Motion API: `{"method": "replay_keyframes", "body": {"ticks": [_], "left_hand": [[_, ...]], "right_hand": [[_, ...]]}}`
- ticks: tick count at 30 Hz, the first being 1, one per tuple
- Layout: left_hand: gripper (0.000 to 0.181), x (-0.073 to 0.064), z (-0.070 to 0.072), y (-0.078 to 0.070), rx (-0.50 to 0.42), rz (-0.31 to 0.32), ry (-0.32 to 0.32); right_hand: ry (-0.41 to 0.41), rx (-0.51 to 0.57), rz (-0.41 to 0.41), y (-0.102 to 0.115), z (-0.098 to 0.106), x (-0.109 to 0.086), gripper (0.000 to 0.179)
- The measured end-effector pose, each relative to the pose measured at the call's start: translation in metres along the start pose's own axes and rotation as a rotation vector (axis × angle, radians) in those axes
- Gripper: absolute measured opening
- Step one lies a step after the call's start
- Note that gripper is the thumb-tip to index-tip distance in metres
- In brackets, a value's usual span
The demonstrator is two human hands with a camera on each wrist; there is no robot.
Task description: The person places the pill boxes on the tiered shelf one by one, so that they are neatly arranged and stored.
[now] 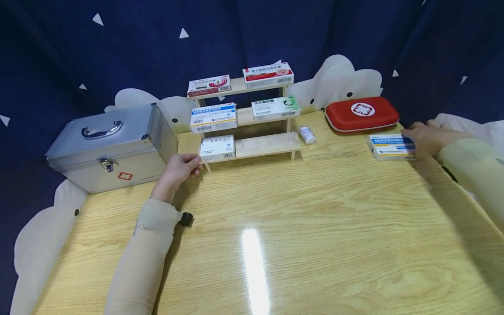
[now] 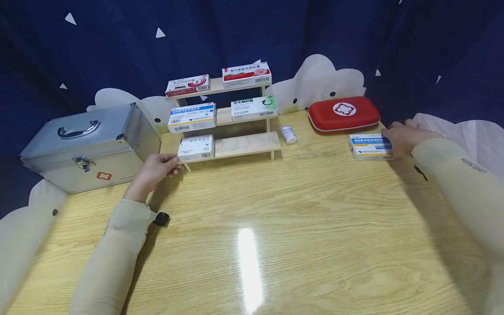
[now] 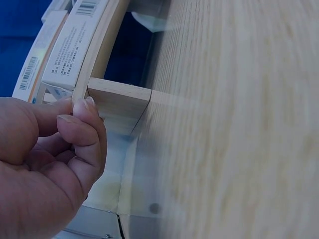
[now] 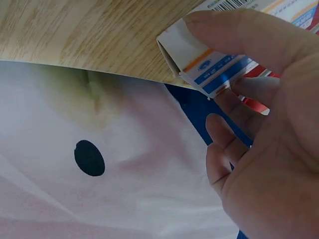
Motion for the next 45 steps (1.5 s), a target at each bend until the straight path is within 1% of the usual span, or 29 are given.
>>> {"method": "replay_keyframes", "body": {"ticks": [5, 7, 11, 12, 15, 18, 23, 28, 33, 37, 39, 42, 45], "left_hand": [[0.037, 0.0, 0.001, 0.0, 0.005, 0.0, 0.001], [0.037, -0.001, 0.001, -0.001, 0.005, -0.003, 0.003], [0.038, -0.001, 0.0, -0.001, -0.009, -0.003, 0.004], [0.038, -0.001, 0.0, -0.001, -0.013, 0.0, 0.002], [0.038, -0.001, 0.0, -0.001, -0.017, 0.006, 0.005], [0.038, -0.001, 0.0, -0.001, -0.017, 0.005, 0.005], [0.037, 0.0, 0.0, -0.001, -0.014, 0.001, 0.004], [0.037, 0.0, 0.0, 0.0, -0.018, 0.004, 0.006], [0.038, -0.001, -0.001, 0.001, -0.011, 0.007, 0.006], [0.039, -0.002, 0.0, 0.0, -0.014, 0.014, 0.008], [0.039, -0.002, -0.001, 0.0, -0.018, 0.015, 0.009], [0.038, -0.002, -0.001, -0.001, -0.02, 0.018, 0.011], [0.038, -0.002, 0.0, -0.001, -0.012, 0.022, 0.006]], "right_hand": [[0.0, -0.001, 0.003, 0.006, 0.002, -0.004, 0.079], [-0.001, 0.008, 0.004, 0.008, 0.004, -0.007, 0.082], [0.017, 0.023, -0.019, 0.013, 0.008, -0.013, 0.093], [0.011, 0.038, -0.012, 0.015, 0.009, -0.014, 0.094], [-0.026, 0.097, 0.034, 0.024, 0.013, -0.019, 0.095], [-0.083, 0.154, 0.101, 0.034, 0.016, -0.025, 0.091], [-0.154, 0.171, 0.179, 0.053, 0.019, -0.038, 0.088], [-0.198, 0.197, 0.234, 0.078, 0.024, -0.049, 0.086], [-0.207, 0.215, 0.272, 0.107, 0.029, -0.053, 0.088], [-0.191, 0.205, 0.296, 0.133, 0.033, -0.052, 0.089], [-0.177, 0.208, 0.306, 0.147, 0.034, -0.05, 0.087], [-0.155, 0.225, 0.316, 0.168, 0.036, -0.045, 0.086], [-0.151, 0.238, 0.33, 0.19, 0.04, -0.038, 0.087]]}}
Point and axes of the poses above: each hand's wrist, its own x-axis towards the middle knuckle, its own z-axis out of the back of the hand, y = z × x, the point moved 6 cm from there along x, towards the middle knuckle, and after that the axes turned 3 degrees about x, right-handed, at the moved point
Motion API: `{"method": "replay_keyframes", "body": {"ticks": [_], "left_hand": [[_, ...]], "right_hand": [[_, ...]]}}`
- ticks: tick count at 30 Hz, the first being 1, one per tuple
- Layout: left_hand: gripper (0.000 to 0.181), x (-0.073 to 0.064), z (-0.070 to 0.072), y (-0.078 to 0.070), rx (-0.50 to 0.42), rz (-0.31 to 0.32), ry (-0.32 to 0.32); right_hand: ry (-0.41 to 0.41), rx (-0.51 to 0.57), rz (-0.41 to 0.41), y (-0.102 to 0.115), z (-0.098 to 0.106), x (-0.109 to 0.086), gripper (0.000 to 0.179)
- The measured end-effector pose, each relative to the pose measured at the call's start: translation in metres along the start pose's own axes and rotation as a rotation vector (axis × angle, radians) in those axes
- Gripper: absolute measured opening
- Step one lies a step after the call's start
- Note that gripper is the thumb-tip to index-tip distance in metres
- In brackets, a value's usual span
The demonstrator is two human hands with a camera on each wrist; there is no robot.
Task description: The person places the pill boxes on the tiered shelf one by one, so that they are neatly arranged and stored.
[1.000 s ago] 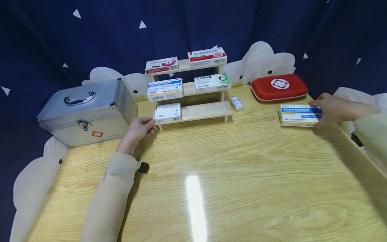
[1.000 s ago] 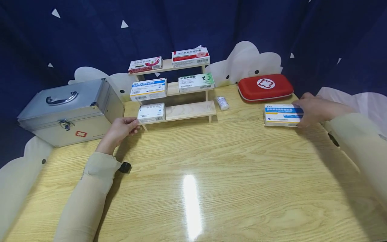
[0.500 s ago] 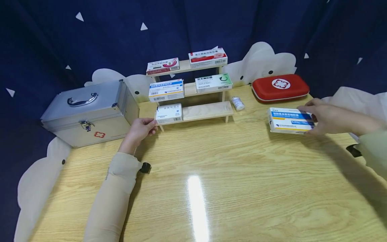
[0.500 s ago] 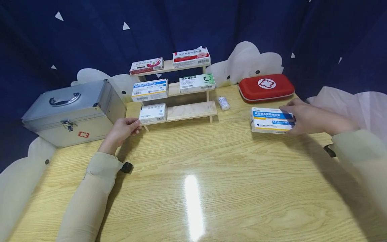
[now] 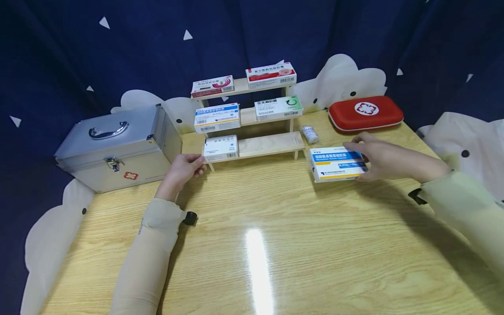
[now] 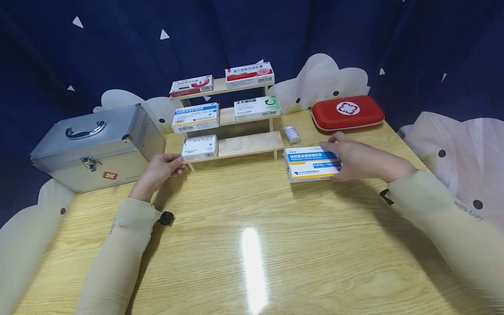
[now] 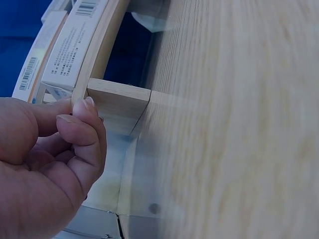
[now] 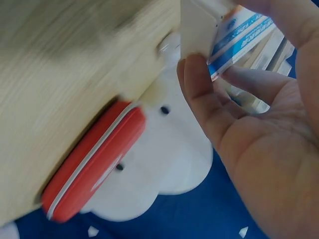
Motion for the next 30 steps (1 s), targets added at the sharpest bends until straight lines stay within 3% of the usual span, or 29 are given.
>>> {"method": "replay_keyframes", "body": {"ticks": [13, 22, 30], "left_hand": [[0.038, 0.0, -0.001, 0.0, -0.008, 0.002, 0.002], [0.038, 0.001, 0.001, -0.001, -0.012, 0.002, 0.006], [0.039, 0.001, 0.001, -0.001, -0.004, 0.003, -0.001]], "right_hand": [[0.021, 0.008, 0.053, 0.053, 0.001, 0.071, 0.087], [0.078, 0.001, 0.024, 0.064, 0.002, 0.111, 0.085], [0.086, -0.003, 0.044, 0.068, -0.004, 0.133, 0.076]]}}
Point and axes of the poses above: each hand's wrist, its own x-axis towards the middle knuckle, its own z-axis out of the back of the hand, y = z × x, the point moved 6 cm from there along x, towards the middle knuckle, and after that the axes turned 3 degrees about x, right-handed, at the moved point
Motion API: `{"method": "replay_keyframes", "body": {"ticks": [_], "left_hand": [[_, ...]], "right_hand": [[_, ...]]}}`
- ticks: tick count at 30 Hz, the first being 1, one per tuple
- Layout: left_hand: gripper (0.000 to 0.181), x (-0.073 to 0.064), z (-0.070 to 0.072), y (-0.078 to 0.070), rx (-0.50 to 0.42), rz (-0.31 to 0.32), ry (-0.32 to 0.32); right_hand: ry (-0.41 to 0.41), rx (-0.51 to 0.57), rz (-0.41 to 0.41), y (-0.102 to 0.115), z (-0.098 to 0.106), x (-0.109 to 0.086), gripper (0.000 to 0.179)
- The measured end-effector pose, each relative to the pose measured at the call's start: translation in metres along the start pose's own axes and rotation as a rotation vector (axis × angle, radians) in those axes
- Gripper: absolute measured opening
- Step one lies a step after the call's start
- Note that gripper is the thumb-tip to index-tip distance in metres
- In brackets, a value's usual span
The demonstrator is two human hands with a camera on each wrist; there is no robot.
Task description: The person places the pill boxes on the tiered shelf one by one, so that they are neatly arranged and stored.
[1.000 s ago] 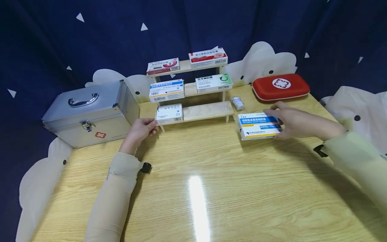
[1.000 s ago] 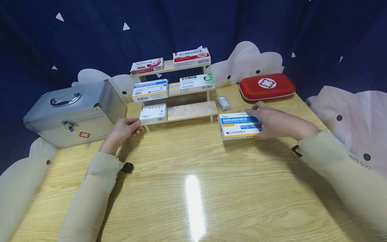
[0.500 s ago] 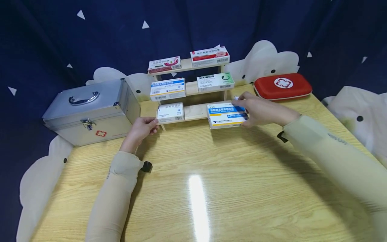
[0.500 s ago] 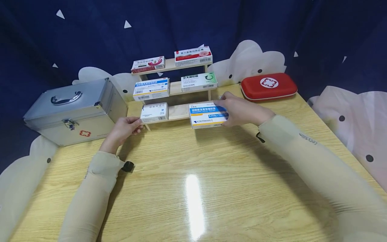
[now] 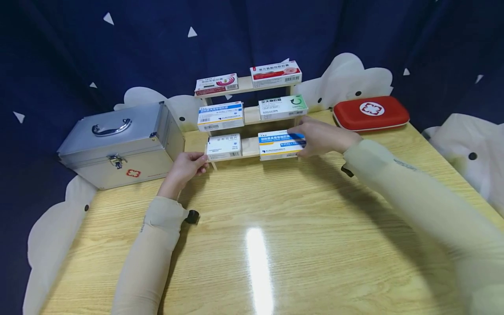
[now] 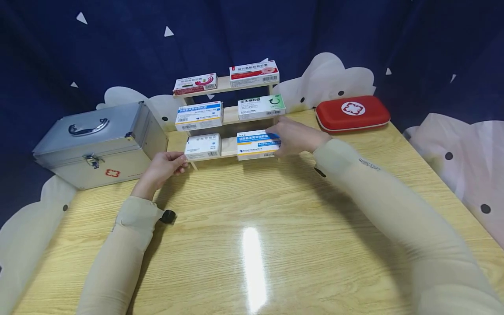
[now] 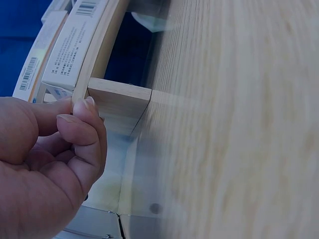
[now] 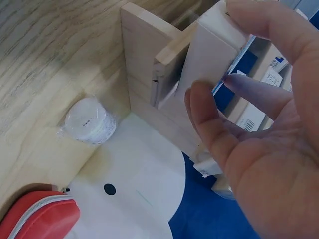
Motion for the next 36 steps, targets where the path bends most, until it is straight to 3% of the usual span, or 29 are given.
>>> {"method": "replay_keyframes", "body": {"ticks": [13, 23, 31, 36], "left_hand": [[0.036, -0.0015, -0.0006, -0.0037, 0.006, -0.002, -0.008], [0.037, -0.0025, -0.0021, -0.0023, 0.013, 0.0, -0.006], [0.038, -0.0025, -0.0015, -0.0023, 0.012, -0.006, -0.001], [0.037, -0.0033, -0.0022, -0.0016, 0.016, -0.004, -0.001]], "right_hand": [[-0.015, -0.01, 0.033, 0.0009, -0.0003, 0.0024, 0.071], [0.048, -0.023, -0.097, -0.002, -0.0046, 0.0016, 0.07], [0.019, -0.034, -0.041, -0.0002, -0.0039, 0.001, 0.068], [0.028, -0.031, -0.064, -0.002, -0.0062, 0.002, 0.068]]}}
Point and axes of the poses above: each hand's wrist, its own x-axis towards the middle knuckle, its own z-axis out of the back of the hand, y = z × x, the point moved 6 cm from there along x, towards the middle knuckle, and after that the axes turned 3 degrees about x, right-handed, at the moved point
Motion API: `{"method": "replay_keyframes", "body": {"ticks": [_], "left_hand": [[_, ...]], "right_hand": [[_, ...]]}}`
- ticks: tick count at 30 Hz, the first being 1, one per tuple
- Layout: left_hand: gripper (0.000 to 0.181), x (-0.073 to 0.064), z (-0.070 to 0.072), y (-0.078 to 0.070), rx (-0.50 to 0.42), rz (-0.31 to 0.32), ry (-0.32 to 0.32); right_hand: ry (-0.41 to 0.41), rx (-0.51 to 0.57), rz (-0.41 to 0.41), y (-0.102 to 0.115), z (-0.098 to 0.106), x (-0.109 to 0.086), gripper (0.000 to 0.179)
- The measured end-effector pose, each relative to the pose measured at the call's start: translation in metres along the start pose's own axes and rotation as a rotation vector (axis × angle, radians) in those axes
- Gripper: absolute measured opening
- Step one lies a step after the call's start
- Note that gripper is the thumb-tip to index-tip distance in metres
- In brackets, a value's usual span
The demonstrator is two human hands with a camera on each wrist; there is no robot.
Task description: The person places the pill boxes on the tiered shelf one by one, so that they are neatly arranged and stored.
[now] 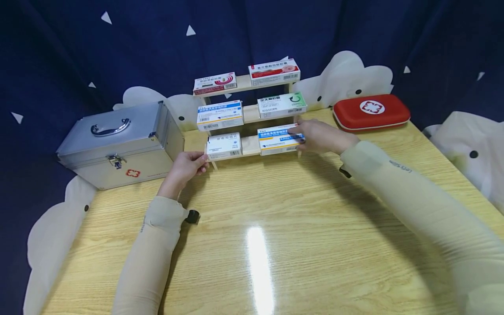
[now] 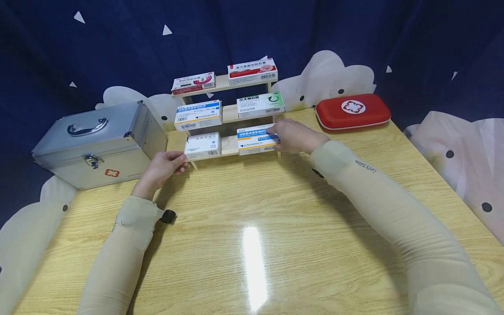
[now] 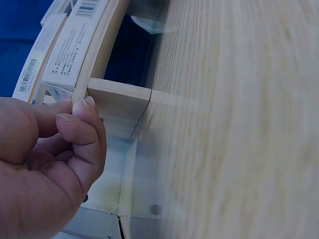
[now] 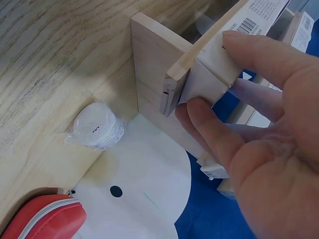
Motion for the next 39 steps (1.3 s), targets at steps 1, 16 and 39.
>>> {"method": "replay_keyframes", "body": {"ticks": [1, 16, 39], "left_hand": [[0.037, 0.0, 0.0, 0.0, -0.001, 0.002, 0.0], [0.038, 0.001, 0.001, 0.003, -0.009, 0.003, 0.004], [0.053, -0.016, 0.011, -0.016, 0.244, -0.065, -0.001]], "right_hand": [[0.0, -0.001, -0.002, 0.0, 0.0, 0.0, 0.068], [-0.016, 0.002, 0.033, 0.001, -0.001, 0.001, 0.067], [-0.119, 0.049, -0.057, -0.02, 0.03, -0.061, 0.066]]}}
Point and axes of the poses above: each hand's wrist, its own x-axis towards the middle knuckle, its own z-axis out of the back of the hand, y = z × x, the point moved 6 cm from there along x, towards the middle knuckle, and after that the axes turned 3 degrees about x, right-handed, at the moved point
